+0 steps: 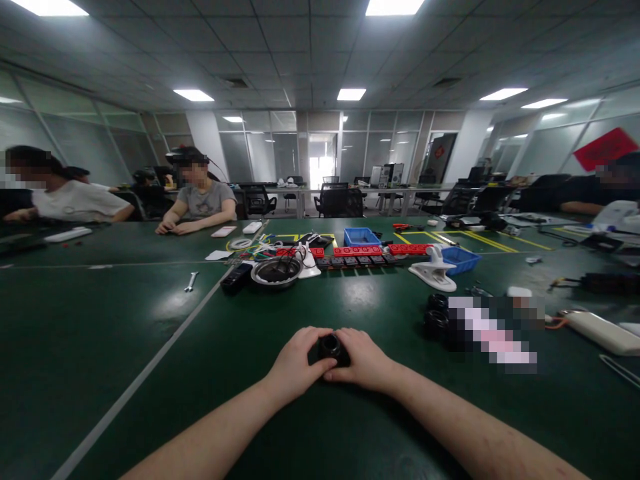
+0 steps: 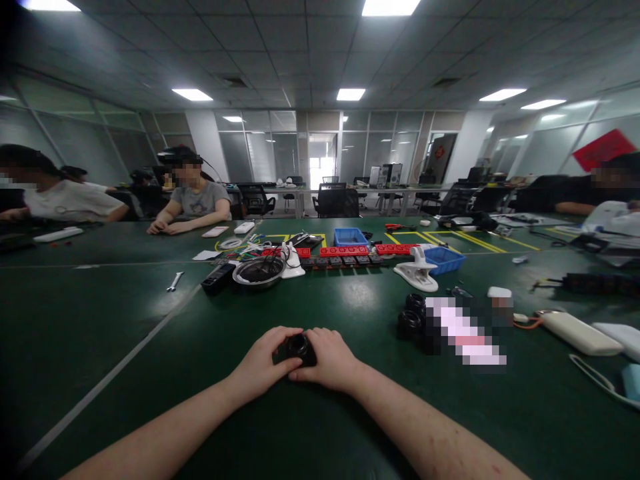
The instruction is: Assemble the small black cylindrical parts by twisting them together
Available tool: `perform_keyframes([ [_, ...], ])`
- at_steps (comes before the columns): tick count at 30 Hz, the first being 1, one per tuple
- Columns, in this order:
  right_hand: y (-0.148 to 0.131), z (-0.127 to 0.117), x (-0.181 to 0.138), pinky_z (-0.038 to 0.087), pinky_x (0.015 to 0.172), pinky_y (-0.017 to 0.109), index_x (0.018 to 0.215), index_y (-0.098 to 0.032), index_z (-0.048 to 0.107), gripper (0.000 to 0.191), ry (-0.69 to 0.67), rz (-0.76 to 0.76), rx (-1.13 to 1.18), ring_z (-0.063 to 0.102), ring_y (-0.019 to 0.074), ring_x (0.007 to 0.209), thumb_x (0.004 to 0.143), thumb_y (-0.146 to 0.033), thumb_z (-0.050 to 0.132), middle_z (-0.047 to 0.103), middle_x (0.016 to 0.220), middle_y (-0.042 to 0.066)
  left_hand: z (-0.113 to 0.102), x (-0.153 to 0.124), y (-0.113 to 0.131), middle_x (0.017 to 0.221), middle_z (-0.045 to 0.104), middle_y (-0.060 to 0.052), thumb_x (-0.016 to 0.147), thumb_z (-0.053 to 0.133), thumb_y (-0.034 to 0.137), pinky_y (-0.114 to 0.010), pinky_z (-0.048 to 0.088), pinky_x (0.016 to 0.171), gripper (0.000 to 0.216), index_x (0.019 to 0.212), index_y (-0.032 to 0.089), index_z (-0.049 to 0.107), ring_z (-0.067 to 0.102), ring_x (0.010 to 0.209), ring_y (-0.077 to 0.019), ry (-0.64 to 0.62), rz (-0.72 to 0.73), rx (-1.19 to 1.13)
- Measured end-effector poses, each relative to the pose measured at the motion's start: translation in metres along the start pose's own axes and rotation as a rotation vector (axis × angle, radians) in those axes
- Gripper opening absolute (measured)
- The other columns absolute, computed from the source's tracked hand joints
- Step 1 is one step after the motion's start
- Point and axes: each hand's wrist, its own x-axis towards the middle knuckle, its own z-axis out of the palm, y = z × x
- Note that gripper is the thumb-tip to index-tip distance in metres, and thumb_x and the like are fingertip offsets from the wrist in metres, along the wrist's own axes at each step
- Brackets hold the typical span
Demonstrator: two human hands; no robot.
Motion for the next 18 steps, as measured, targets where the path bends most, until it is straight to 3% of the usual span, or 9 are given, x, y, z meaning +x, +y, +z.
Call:
perform_keyframes([
  [4, 0.013, -0.009, 0.004, 0.039, 0.070, 0.028, 0.098, -0.017, 0.056, 0.039, -0.150, -0.100, 0.218, 0.052, 0.0182, 0.081, 0.066, -0.035, 0.066, 0.058, 0.091, 0.004, -0.004, 0.002, 0.000, 0.108, 0.057, -0.004, 0.072, 0.060, 0.026, -0.034, 0.043, 0.081, 0.042, 0.113, 0.027, 0.052, 0.051, 0.099, -0.0225, -0.060, 0.010, -0.015],
  [7, 0.021, -0.010, 0.006, 0.038, 0.064, 0.024, 0.092, -0.016, 0.058, 0.025, -0.184, -0.126, 0.294, 0.051, 0.0145, 0.074, 0.070, -0.027, 0.063, 0.058, 0.084, 0.001, -0.004, 0.002, 0.002, 0.108, 0.057, -0.004, 0.071, 0.061, 0.026, -0.033, 0.043, 0.080, 0.042, 0.113, 0.026, 0.052, 0.052, 0.097, -0.0217, -0.062, -0.006, -0.026],
  [13, 0.013, 0.002, 0.003, 0.031, 0.052, 0.020, 0.078, -0.015, 0.053, 0.032, -0.058, 0.026, 0.218, 0.046, 0.0112, 0.062, 0.060, -0.035, 0.071, 0.053, 0.070, -0.002, 0.001, -0.001, 0.006, 0.098, 0.058, -0.004, 0.066, 0.065, 0.031, -0.033, 0.044, 0.074, 0.040, 0.104, 0.021, 0.055, 0.055, 0.087, -0.0220, 0.015, -0.087, 0.034],
  [18, 0.000, 0.006, -0.001, 0.032, 0.055, 0.023, 0.077, -0.016, 0.052, 0.039, 0.072, 0.080, 0.033, 0.048, 0.0142, 0.065, 0.060, -0.047, 0.067, 0.055, 0.073, 0.001, 0.002, -0.002, 0.006, 0.099, 0.058, -0.005, 0.067, 0.064, 0.029, -0.034, 0.044, 0.076, 0.038, 0.103, 0.021, 0.055, 0.054, 0.089, -0.0227, 0.033, -0.097, 0.054],
])
